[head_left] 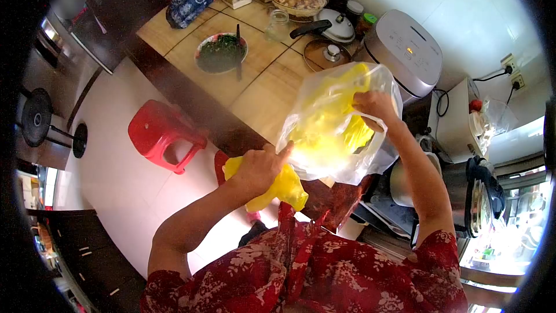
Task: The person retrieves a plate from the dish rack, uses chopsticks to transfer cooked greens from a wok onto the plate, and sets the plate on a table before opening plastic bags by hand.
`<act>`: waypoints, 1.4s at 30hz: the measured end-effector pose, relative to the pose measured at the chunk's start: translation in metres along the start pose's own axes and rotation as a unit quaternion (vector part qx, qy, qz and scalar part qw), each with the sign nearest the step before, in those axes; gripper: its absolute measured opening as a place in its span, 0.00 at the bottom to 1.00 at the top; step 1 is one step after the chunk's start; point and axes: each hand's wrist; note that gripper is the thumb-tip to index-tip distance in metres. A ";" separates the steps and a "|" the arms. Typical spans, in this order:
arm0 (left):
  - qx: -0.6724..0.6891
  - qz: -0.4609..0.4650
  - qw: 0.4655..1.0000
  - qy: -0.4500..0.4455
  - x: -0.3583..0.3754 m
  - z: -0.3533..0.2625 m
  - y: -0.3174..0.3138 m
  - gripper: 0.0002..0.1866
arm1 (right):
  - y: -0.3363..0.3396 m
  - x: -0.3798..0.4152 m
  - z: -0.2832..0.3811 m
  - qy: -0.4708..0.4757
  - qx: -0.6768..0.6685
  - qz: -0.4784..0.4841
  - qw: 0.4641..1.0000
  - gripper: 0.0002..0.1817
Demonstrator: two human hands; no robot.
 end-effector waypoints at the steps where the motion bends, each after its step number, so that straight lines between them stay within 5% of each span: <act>1: 0.002 -0.001 1.000 -0.001 0.000 -0.003 0.002 0.31 | 0.012 0.001 0.001 0.027 0.003 -0.039 0.999 0.04; 8: -0.033 -0.054 0.998 -0.005 0.007 -0.021 0.034 0.34 | 0.080 0.018 0.056 0.093 -0.067 -0.202 0.973 0.02; 10: -0.042 -0.097 0.994 -0.020 0.011 -0.032 0.054 0.34 | 0.081 0.024 0.062 0.023 -0.174 -0.217 0.960 0.03; 12: -0.026 -0.104 0.985 -0.138 0.010 -0.046 0.066 0.33 | 0.053 0.027 0.068 0.140 -0.308 -0.260 0.904 0.04; 18: 0.040 -0.060 0.982 -0.175 -0.020 -0.037 0.009 0.29 | 0.037 0.043 0.072 0.080 -0.238 -0.068 0.966 0.05; 20: 0.073 -0.061 0.979 -0.179 -0.019 -0.027 -0.007 0.27 | 0.038 0.052 0.065 0.042 -0.242 0.050 0.968 0.14; 21: 0.078 -0.034 0.982 -0.171 -0.015 -0.023 -0.011 0.25 | 0.051 0.064 0.069 0.007 -0.105 0.091 0.990 0.34; 22: 0.081 -0.011 0.984 -0.159 -0.012 -0.018 -0.013 0.23 | 0.050 0.064 0.067 0.007 -0.105 0.091 0.990 0.34; 25: 0.058 0.021 0.990 -0.126 -0.002 -0.010 -0.008 0.19 | 0.040 0.071 0.060 -0.104 0.003 0.249 0.963 0.57; 28: 0.083 0.005 0.990 -0.110 0.004 0.003 -0.007 0.15 | 0.016 0.072 0.058 -0.076 0.137 0.241 0.958 0.58; 33: 0.040 0.064 0.997 -0.026 0.013 0.012 -0.003 0.12 | -0.002 0.078 0.067 0.047 0.084 0.088 0.991 0.27; 34: 0.041 0.065 0.997 -0.023 0.015 0.013 -0.005 0.12 | -0.003 0.080 0.072 0.050 0.083 0.088 0.991 0.27; 36: 0.051 0.039 0.998 -0.013 0.019 0.016 -0.011 0.12 | -0.004 0.084 0.080 0.197 0.036 0.130 0.971 0.24; 38: 0.055 0.027 0.998 -0.026 0.020 0.019 -0.020 0.12 | -0.017 0.081 0.076 0.169 0.059 0.126 0.976 0.29; 40: 0.060 0.015 0.997 -0.042 0.022 0.018 -0.023 0.12 | -0.012 0.065 0.064 -0.010 0.164 0.136 0.977 0.39; 41: 0.053 0.033 0.997 -0.052 0.021 0.017 -0.022 0.12 | -0.022 0.062 0.055 -0.009 0.160 0.147 0.976 0.49; 42: 0.046 0.052 0.996 -0.064 0.021 0.015 -0.021 0.12 | -0.025 0.058 0.045 0.010 0.198 0.143 0.970 0.43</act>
Point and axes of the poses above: each hand's wrist, its own x-axis away from the middle knuckle, its own y-axis out of the back of the hand, z = x × y, and after that the axes turned 2 degrees about z, right-handed
